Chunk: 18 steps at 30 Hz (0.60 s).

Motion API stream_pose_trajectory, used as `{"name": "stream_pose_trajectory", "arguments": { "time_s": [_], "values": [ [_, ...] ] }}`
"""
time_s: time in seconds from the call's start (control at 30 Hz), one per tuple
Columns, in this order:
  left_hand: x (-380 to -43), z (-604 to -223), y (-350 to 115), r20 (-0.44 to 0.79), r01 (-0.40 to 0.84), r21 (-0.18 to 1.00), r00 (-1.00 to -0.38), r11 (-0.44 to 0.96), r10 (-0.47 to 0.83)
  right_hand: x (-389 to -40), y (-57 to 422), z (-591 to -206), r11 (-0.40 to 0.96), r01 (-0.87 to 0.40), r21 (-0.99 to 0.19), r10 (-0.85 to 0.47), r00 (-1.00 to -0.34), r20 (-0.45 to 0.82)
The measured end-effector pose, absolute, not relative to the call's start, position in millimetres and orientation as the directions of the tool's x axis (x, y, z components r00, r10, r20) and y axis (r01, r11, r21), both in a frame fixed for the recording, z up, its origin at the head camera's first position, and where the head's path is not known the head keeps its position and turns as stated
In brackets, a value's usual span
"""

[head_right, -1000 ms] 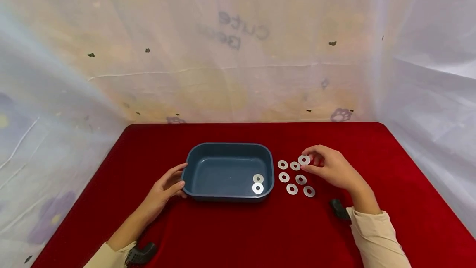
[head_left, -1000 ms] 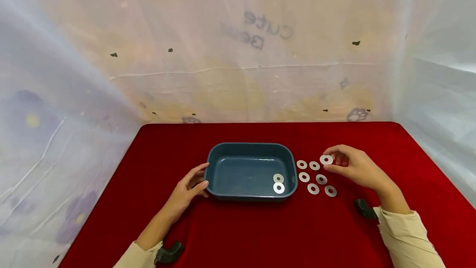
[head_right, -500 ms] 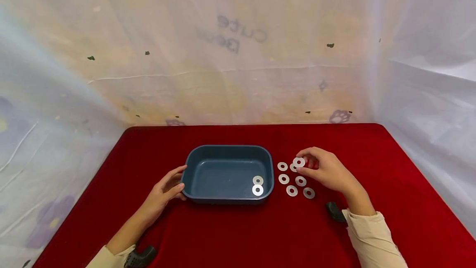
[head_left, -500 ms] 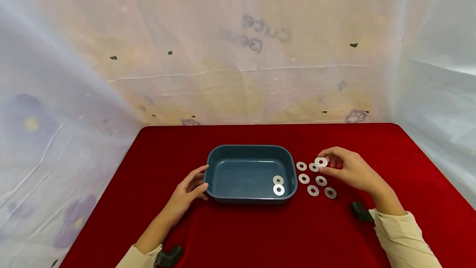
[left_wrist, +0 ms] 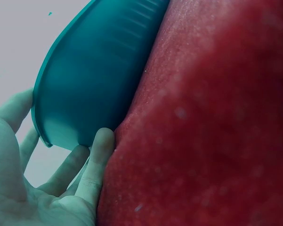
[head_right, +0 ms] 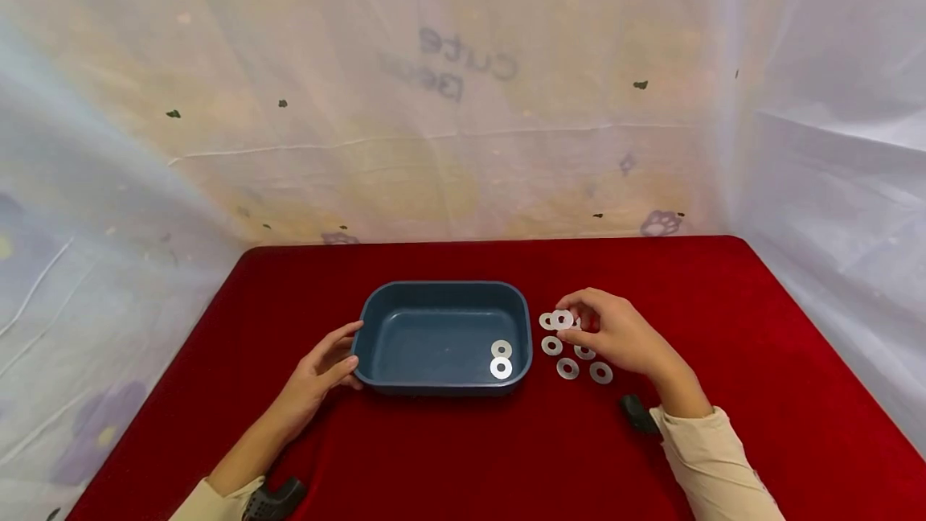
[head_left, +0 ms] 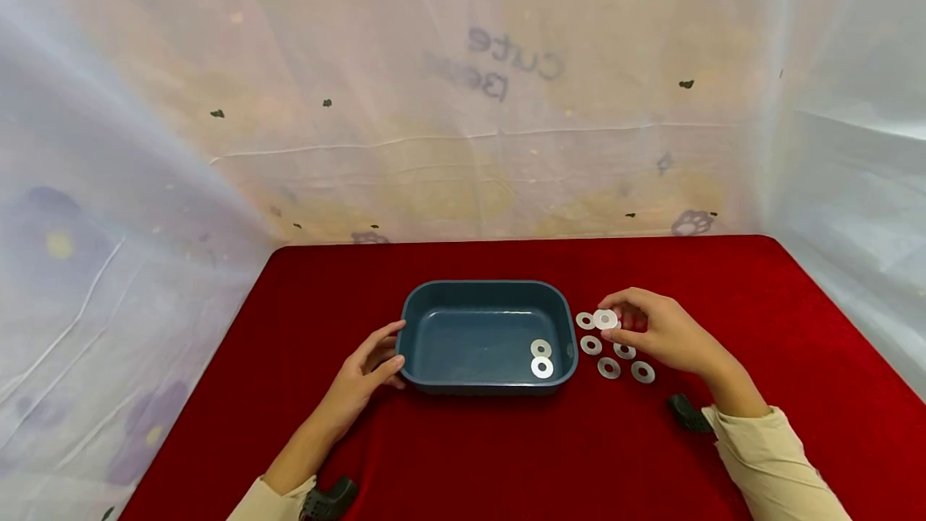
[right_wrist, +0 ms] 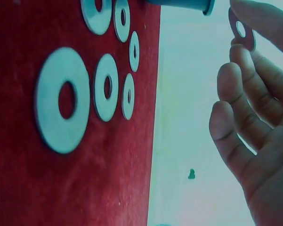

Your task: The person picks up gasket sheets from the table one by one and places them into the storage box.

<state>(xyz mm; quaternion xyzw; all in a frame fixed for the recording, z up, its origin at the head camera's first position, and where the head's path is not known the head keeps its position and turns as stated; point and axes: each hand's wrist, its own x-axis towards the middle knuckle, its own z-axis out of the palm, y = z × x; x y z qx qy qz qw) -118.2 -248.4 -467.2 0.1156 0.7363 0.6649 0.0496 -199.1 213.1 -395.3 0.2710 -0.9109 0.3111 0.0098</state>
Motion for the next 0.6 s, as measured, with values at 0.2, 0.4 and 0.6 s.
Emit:
{"name": "stream_pose_trajectory", "arguments": {
  "time_s": [0.2,0.4,0.6],
  "values": [
    [-120.4,-466.7,-249.1,0.090,0.114,0.990,-0.967,0.089,0.238,-199.8,208.5,-397.7,0.652,-0.506,-0.565,-0.497,-0.848,0.185],
    [-118.1,-467.6,-249.4,0.084,0.108,0.990,-0.967,0.088,0.242,-199.2,207.3,-399.5,0.650,-0.507,-0.566,-0.503,-0.845,0.179],
    [-118.4,-467.9,-248.5,0.095,0.118,0.990,-0.965,0.079,0.244,-198.6,207.1,-398.5,0.659,-0.499,-0.562,-0.497,-0.850,0.172]
  ]
}}
